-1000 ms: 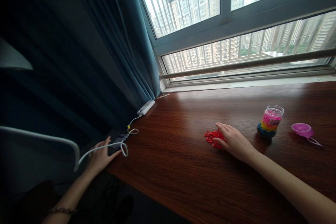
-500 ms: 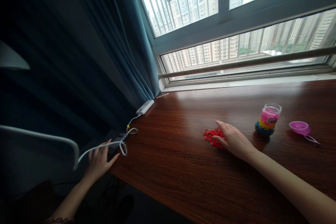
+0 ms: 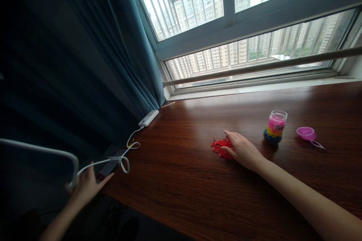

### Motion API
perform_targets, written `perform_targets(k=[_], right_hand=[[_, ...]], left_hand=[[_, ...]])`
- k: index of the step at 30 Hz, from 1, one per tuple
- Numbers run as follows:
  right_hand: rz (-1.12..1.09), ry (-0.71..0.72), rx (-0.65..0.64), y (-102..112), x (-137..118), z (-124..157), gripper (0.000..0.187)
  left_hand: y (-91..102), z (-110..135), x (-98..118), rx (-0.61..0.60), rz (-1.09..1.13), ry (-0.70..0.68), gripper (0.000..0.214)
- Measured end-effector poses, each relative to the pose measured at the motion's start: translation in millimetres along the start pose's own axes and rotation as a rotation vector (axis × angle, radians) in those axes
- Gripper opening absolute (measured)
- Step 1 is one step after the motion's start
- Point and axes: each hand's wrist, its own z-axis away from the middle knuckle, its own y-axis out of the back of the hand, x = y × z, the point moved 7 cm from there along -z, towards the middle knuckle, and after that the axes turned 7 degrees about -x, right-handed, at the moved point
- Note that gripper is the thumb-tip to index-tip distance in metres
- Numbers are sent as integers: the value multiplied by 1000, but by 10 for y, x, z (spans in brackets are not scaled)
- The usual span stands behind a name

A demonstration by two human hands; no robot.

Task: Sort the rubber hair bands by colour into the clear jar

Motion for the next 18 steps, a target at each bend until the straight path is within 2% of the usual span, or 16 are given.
perform_targets(k=[2, 5, 7, 10, 13, 16, 18], right_hand=[[-24, 13, -9, -2, -9, 9, 53], [-72, 62, -52, 5, -52, 46, 42], [-121, 108, -93, 29, -103, 97, 36], [-221, 144, -126, 98, -155, 196, 32], [-295, 89, -33, 211, -87, 268, 32], [-285, -10, 95, 278, 71, 306, 31], [-256, -56, 142, 261, 158, 320, 31]], left_hand=[[150, 172, 160, 136, -3, -5, 77], [278, 545, 655, 142, 239, -151, 48], [396, 861, 1153, 142, 417, -318, 29], [473, 1297, 2163, -44, 501, -762, 18], [450, 1413, 3038, -169, 502, -990, 40], [317, 1274, 3742, -199, 500, -1029, 69], [184, 1239, 4143, -260, 511, -1073, 78]])
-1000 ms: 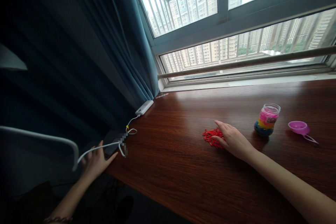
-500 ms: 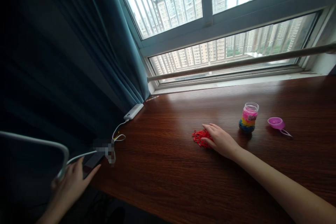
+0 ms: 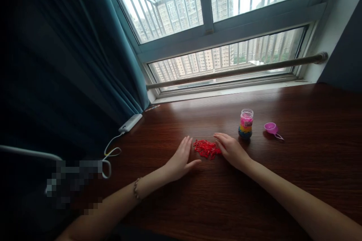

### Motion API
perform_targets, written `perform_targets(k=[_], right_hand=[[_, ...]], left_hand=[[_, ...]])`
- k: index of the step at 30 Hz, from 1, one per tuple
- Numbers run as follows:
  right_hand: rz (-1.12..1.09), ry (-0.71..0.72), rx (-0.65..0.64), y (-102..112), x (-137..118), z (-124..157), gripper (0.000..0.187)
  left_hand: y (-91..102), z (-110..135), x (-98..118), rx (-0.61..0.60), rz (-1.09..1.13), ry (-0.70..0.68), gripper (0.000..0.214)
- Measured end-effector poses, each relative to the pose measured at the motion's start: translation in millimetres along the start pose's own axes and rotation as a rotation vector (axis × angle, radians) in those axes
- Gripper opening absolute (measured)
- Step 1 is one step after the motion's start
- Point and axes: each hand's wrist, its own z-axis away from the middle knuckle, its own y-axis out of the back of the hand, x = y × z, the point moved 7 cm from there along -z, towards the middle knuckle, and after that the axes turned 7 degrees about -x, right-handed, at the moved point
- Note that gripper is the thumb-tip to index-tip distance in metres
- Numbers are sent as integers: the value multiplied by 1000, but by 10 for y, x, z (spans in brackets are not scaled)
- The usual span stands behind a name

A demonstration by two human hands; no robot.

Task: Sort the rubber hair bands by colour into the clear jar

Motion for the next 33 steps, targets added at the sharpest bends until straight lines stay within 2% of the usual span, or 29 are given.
perform_targets(k=[2, 4, 6, 9, 12, 14, 16, 19, 22, 24, 28, 33], right_hand=[[22, -23, 42, -26, 54, 20, 31], [24, -36, 71, -71, 50, 47, 30], [-13, -19, 53, -131, -23, 68, 31], [-135, 60, -19, -185, -200, 79, 32], [-194, 62, 27, -111, -242, 69, 30], [-171, 11, 81, -56, -179, 62, 29], [-147, -25, 87, -49, -125, 59, 28], [-134, 28, 8, -108, -176, 63, 28], [-128, 125, -73, -157, -312, 84, 27], [-124, 142, -67, -143, -360, 99, 26], [-88, 130, -13, -91, -368, 119, 23], [-9, 138, -6, -85, -344, 128, 19]], left_hand=[[-176, -243, 82, -31, 19, -22, 82], [-278, -358, 191, -22, 43, -61, 82], [-297, -369, 304, 5, 102, -135, 78], [-203, -304, 392, 38, 256, -244, 71], [-44, -296, 304, 93, 360, -234, 64], [7, -335, 195, 108, 350, -192, 68], [-25, -378, 91, 73, 331, -141, 78], [-137, -387, 62, -13, 311, -144, 82], [-192, -334, 194, -55, 288, -244, 72], [-175, -301, 278, -44, 314, -283, 62], [-103, -286, 324, 12, 398, -274, 45], [-52, -277, 294, 76, 404, -270, 23]])
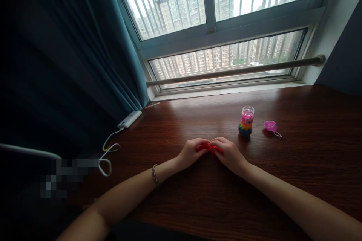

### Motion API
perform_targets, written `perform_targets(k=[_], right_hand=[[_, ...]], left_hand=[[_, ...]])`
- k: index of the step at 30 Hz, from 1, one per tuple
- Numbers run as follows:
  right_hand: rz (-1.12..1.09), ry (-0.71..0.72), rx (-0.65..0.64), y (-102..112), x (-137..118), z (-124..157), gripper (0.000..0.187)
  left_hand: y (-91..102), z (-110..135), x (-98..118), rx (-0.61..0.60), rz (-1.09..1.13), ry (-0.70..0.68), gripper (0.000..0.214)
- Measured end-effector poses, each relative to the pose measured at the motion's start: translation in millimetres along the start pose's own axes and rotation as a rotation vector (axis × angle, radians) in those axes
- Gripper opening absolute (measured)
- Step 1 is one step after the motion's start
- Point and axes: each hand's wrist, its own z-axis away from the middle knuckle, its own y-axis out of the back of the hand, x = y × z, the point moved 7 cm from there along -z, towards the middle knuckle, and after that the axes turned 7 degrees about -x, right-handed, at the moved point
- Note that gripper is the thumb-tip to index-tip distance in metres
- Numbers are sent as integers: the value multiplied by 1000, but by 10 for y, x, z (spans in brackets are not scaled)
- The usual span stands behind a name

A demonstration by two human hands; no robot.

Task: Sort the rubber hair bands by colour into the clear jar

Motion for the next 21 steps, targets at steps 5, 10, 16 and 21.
perform_targets(k=[5, 10, 16, 21], right_hand=[[48, -21, -4, -8, 77, 9, 17], [83, -42, -35, -38, 146, 23, 15], [134, -79, 62, 39, 109, 30, 14], [143, -46, 74, 47, 40, 14, 12]], left_hand=[[40, 27, 13, 44, -38, -48, 18], [67, 36, 26, 79, -81, -102, 20], [99, 29, 85, 125, -162, -172, 20], [99, 35, 91, 179, -236, -207, 19]])
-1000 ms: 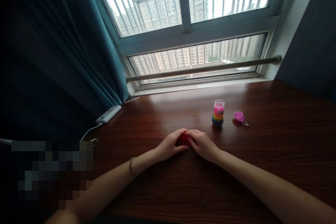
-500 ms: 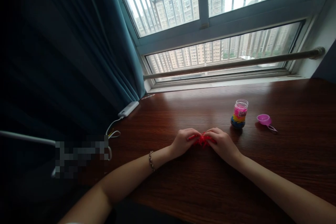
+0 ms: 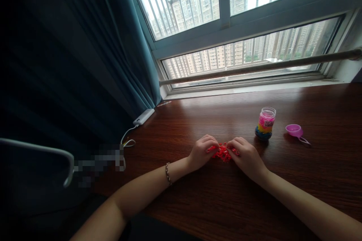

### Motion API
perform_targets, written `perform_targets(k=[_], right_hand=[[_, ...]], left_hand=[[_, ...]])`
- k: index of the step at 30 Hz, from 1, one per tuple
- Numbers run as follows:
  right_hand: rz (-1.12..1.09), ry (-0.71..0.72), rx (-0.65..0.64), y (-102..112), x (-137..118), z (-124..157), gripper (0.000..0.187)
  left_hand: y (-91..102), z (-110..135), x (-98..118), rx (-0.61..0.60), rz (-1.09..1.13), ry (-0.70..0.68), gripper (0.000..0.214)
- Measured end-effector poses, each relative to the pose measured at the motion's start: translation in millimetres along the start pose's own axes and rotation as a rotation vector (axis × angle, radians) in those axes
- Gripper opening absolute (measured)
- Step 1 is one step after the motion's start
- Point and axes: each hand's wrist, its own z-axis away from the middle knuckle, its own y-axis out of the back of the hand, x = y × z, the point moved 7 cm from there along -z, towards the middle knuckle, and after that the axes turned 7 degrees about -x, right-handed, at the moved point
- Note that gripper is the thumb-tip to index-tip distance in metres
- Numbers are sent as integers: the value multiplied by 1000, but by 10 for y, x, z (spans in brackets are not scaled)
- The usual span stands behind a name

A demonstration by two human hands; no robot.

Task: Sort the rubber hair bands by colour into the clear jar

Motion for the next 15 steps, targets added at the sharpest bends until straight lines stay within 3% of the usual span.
perform_targets(k=[7, 15], right_hand=[[-52, 1, -23, -49, 45, 17, 10], [-91, -99, 14, 17, 89, 5, 5]], left_hand=[[-9, 4, 6, 23, -23, -23, 17], [42, 11, -136, 54, 109, 197, 10]])
